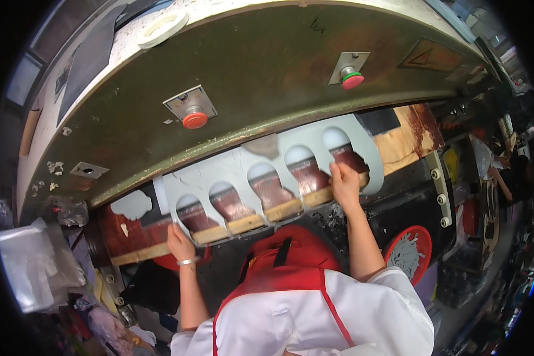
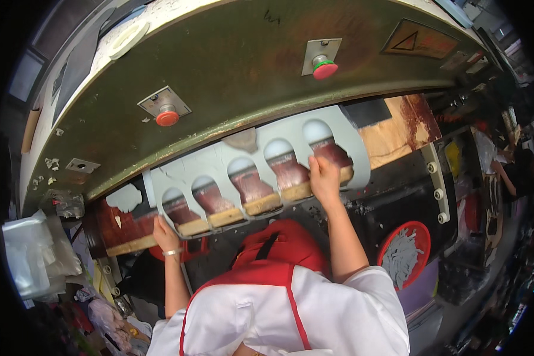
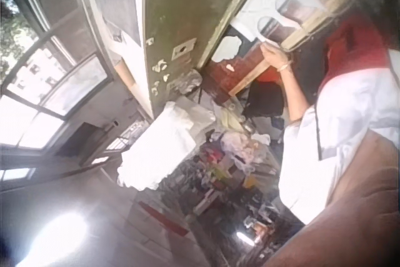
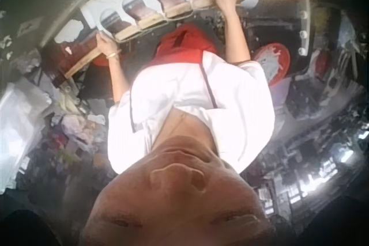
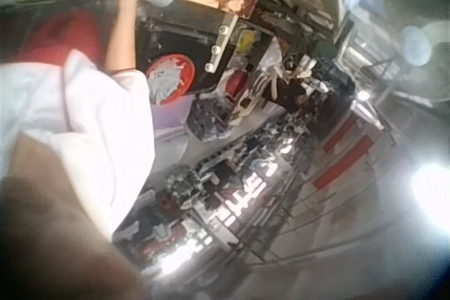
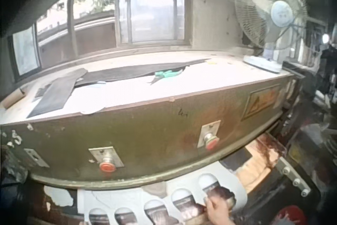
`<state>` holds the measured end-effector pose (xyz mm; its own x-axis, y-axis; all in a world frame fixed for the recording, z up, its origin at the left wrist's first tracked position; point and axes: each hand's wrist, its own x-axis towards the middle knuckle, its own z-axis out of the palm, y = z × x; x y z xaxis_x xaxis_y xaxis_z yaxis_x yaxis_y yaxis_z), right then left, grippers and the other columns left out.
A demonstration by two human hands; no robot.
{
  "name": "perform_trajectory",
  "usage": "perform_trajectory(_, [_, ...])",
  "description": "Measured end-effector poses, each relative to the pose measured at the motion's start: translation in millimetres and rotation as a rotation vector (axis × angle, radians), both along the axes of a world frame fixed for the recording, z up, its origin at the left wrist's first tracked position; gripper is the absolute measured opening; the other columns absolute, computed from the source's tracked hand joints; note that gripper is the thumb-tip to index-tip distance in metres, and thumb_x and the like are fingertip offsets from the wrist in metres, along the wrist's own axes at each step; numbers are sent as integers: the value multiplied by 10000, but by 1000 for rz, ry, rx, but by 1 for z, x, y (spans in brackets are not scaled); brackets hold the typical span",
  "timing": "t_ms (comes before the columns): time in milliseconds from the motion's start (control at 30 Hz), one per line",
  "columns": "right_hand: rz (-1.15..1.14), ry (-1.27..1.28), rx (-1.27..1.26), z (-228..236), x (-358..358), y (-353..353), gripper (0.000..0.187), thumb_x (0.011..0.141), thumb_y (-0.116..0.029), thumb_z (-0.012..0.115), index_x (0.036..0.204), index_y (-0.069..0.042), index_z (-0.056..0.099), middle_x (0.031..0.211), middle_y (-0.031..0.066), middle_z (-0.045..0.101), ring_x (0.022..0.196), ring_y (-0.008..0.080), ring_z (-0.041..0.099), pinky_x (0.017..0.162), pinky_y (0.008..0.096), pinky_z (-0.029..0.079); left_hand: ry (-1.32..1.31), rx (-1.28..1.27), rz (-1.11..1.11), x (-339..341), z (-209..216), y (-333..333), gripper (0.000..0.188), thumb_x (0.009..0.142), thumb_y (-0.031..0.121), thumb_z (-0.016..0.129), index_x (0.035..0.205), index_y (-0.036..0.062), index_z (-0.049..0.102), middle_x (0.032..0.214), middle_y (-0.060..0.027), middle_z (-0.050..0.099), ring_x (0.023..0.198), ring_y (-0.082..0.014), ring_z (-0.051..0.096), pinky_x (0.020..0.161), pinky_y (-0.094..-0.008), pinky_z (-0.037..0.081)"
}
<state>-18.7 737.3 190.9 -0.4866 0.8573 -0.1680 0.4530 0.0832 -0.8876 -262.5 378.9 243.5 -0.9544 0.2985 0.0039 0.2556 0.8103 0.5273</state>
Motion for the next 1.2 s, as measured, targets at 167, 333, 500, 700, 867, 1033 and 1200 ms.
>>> perform_trajectory(167, [-130,-221,560,43,-19,-11,247,746,-118,717,956,-11,645,911,161,620,943,326,560,797,436,447,-178,81,104,29,8,-21,329,993,275,426,794,29,520,550,-96,568,508,-245,591,528,-363,449])
perform_trajectory(333, [478,-29,356,53,-79,-72,946,605,-219,843,1388,-33,344,1295,244,445,1244,473,351,1053,496,317,-311,-192,61,62,24,-37,341,942,388,488,888,59,561,504,-68,585,529,-281,628,554,-405,470])
perform_trajectory(500, [247,45,235,60,-63,-95,1043,565,-137,871,1411,-19,271,1256,268,474,1212,372,459,1012,470,386,-154,-175,34,97,15,-59,294,918,321,538,939,30,574,585,-158,601,573,-387,602,518,-469,433])
perform_trajectory(700, [98,241,-101,66,-20,-43,1075,584,-120,867,1429,-4,213,1218,218,546,1114,292,558,943,386,454,-192,-160,9,107,-7,-82,253,902,272,563,952,25,574,680,-210,608,639,-432,584,554,-488,419])
perform_trajectory(867, [233,-87,500,51,-8,-43,1098,551,-115,865,1442,-33,230,1284,215,485,1183,320,510,980,378,428,-207,-190,10,115,1,-82,236,891,263,576,960,36,578,716,-208,618,666,-422,595,575,-482,427])
perform_trajectory(1033, [220,-105,516,32,-16,-25,1071,587,-109,837,1453,-36,211,1314,224,464,1196,322,502,985,395,429,-99,-185,-5,98,1,-57,247,896,271,573,964,34,581,698,-206,616,640,-422,592,546,-481,426])
perform_trajectory(1200, [-54,146,379,69,-71,52,845,790,-155,691,1452,2,190,1382,260,373,1281,363,390,1001,427,383,-171,-164,77,55,-5,-20,313,921,317,543,959,8,585,644,-216,599,603,-416,588,523,-477,422])
